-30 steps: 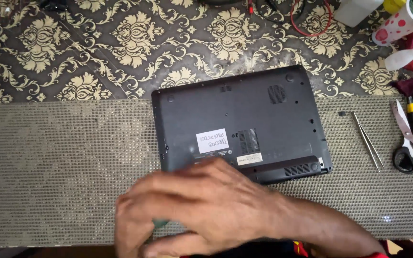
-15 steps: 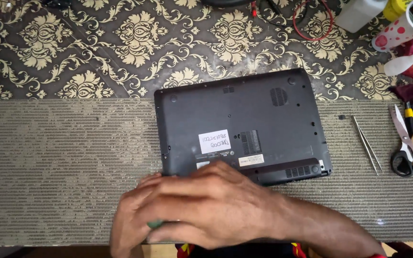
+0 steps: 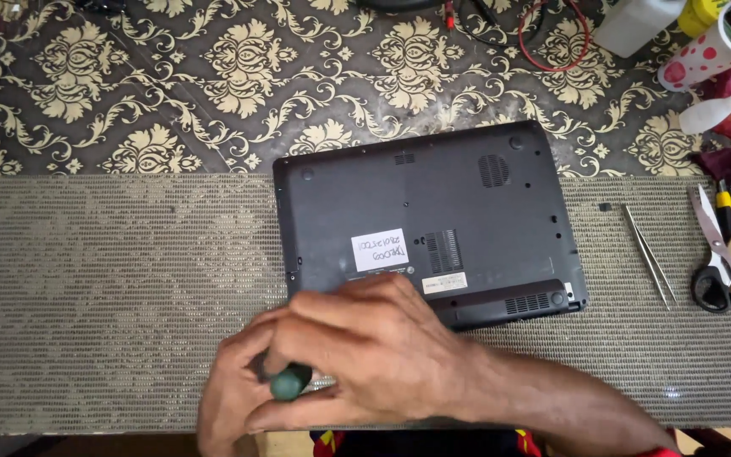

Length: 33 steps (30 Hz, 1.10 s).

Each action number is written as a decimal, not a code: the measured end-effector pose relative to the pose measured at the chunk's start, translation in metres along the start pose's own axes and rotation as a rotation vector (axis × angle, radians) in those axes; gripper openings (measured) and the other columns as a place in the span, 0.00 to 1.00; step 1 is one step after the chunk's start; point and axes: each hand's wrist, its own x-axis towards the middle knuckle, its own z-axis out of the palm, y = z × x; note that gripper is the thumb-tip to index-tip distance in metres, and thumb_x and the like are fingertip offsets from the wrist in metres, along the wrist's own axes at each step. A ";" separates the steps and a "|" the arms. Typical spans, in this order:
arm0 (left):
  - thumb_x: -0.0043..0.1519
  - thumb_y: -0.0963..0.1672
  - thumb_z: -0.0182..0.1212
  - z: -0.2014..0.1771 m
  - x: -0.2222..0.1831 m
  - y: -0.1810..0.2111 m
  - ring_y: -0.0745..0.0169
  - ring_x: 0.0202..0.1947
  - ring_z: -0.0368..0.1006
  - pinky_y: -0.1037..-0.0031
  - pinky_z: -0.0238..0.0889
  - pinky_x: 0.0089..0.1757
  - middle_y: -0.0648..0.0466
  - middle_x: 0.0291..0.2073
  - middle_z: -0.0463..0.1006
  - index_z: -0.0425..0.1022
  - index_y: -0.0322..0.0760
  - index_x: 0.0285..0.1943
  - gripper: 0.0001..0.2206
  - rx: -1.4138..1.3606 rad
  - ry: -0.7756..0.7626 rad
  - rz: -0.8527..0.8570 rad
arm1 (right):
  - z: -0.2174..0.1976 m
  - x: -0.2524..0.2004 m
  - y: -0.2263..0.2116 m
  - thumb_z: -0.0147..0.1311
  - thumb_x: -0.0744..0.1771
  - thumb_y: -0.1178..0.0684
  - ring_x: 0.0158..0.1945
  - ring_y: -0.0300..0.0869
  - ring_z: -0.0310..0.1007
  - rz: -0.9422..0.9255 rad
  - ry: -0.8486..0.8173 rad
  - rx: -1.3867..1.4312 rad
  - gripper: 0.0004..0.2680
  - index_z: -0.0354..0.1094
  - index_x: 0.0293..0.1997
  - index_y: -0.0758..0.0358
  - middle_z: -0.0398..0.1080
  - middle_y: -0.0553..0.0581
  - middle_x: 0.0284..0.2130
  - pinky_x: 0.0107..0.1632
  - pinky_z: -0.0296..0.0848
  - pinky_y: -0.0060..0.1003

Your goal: A person uses a screwdriver to remove multiple screws from the bottom casing of a laptop on a repair bench.

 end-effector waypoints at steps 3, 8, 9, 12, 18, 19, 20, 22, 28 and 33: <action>0.60 0.47 0.64 0.003 -0.002 -0.008 0.57 0.47 0.72 0.68 0.67 0.47 0.48 0.41 0.77 0.77 0.28 0.38 0.13 -0.435 0.146 0.081 | -0.006 0.003 -0.004 0.59 0.64 0.33 0.21 0.37 0.58 0.079 0.053 -0.034 0.18 0.62 0.34 0.58 0.58 0.49 0.25 0.26 0.62 0.36; 0.65 0.54 0.51 -0.022 -0.005 -0.027 0.53 0.65 0.69 0.61 0.57 0.64 0.47 0.57 0.81 0.85 0.39 0.49 0.21 0.058 -0.104 0.099 | -0.019 0.000 -0.007 0.53 0.74 0.56 0.29 0.39 0.68 0.036 -0.187 0.203 0.06 0.72 0.56 0.55 0.72 0.48 0.48 0.35 0.71 0.34; 0.65 0.54 0.51 -0.017 -0.004 -0.028 0.53 0.65 0.69 0.61 0.57 0.64 0.47 0.57 0.81 0.85 0.39 0.49 0.21 0.059 -0.102 0.101 | -0.014 -0.001 -0.005 0.53 0.74 0.56 0.29 0.39 0.68 0.034 -0.187 0.201 0.06 0.72 0.56 0.55 0.72 0.48 0.48 0.35 0.71 0.34; 0.46 0.42 0.77 -0.006 -0.002 -0.028 0.54 0.57 0.79 0.66 0.72 0.56 0.49 0.55 0.83 0.81 0.36 0.53 0.24 0.066 -0.009 0.021 | -0.003 0.000 -0.001 0.59 0.68 0.41 0.36 0.34 0.77 0.003 0.029 -0.031 0.12 0.69 0.41 0.59 0.73 0.51 0.44 0.32 0.75 0.29; 0.64 0.46 0.41 -0.014 0.000 -0.044 0.54 0.41 0.80 0.67 0.72 0.47 0.45 0.38 0.82 0.79 0.30 0.45 0.18 -0.350 -0.051 -0.162 | -0.021 0.001 -0.008 0.45 0.73 0.44 0.61 0.43 0.80 0.042 -0.311 0.109 0.11 0.65 0.62 0.48 0.66 0.49 0.66 0.44 0.79 0.39; 0.62 0.48 0.53 -0.017 -0.003 -0.048 0.55 0.49 0.77 0.65 0.71 0.50 0.47 0.46 0.82 0.81 0.35 0.47 0.16 -0.120 -0.063 0.008 | -0.018 -0.001 -0.007 0.50 0.72 0.48 0.46 0.40 0.76 0.036 -0.274 0.138 0.09 0.68 0.59 0.52 0.69 0.49 0.57 0.40 0.77 0.36; 0.61 0.51 0.65 -0.020 -0.005 -0.053 0.56 0.57 0.74 0.64 0.69 0.53 0.48 0.55 0.82 0.84 0.41 0.49 0.15 0.113 -0.071 0.176 | -0.015 -0.003 -0.006 0.56 0.71 0.53 0.31 0.36 0.73 0.030 -0.237 0.168 0.07 0.72 0.56 0.56 0.73 0.49 0.49 0.37 0.74 0.34; 0.56 0.47 0.70 -0.014 -0.005 -0.045 0.55 0.57 0.76 0.64 0.69 0.55 0.48 0.55 0.82 0.82 0.38 0.50 0.16 0.110 -0.056 0.147 | 0.001 -0.009 0.002 0.58 0.68 0.43 0.26 0.33 0.64 0.027 -0.110 0.020 0.10 0.70 0.46 0.56 0.65 0.47 0.38 0.30 0.69 0.31; 0.56 0.40 0.61 -0.003 -0.008 -0.057 0.57 0.40 0.76 0.71 0.72 0.43 0.47 0.38 0.79 0.77 0.30 0.41 0.07 -0.349 0.078 0.038 | -0.003 -0.002 0.001 0.56 0.65 0.35 0.25 0.34 0.63 0.081 -0.129 0.032 0.18 0.63 0.45 0.59 0.64 0.52 0.42 0.25 0.68 0.30; 0.59 0.45 0.67 -0.018 -0.003 -0.042 0.57 0.53 0.77 0.71 0.74 0.53 0.48 0.52 0.81 0.82 0.38 0.50 0.13 0.026 -0.075 0.196 | -0.014 -0.005 -0.001 0.52 0.72 0.50 0.49 0.40 0.80 0.047 -0.313 0.137 0.10 0.70 0.61 0.49 0.74 0.47 0.58 0.42 0.75 0.39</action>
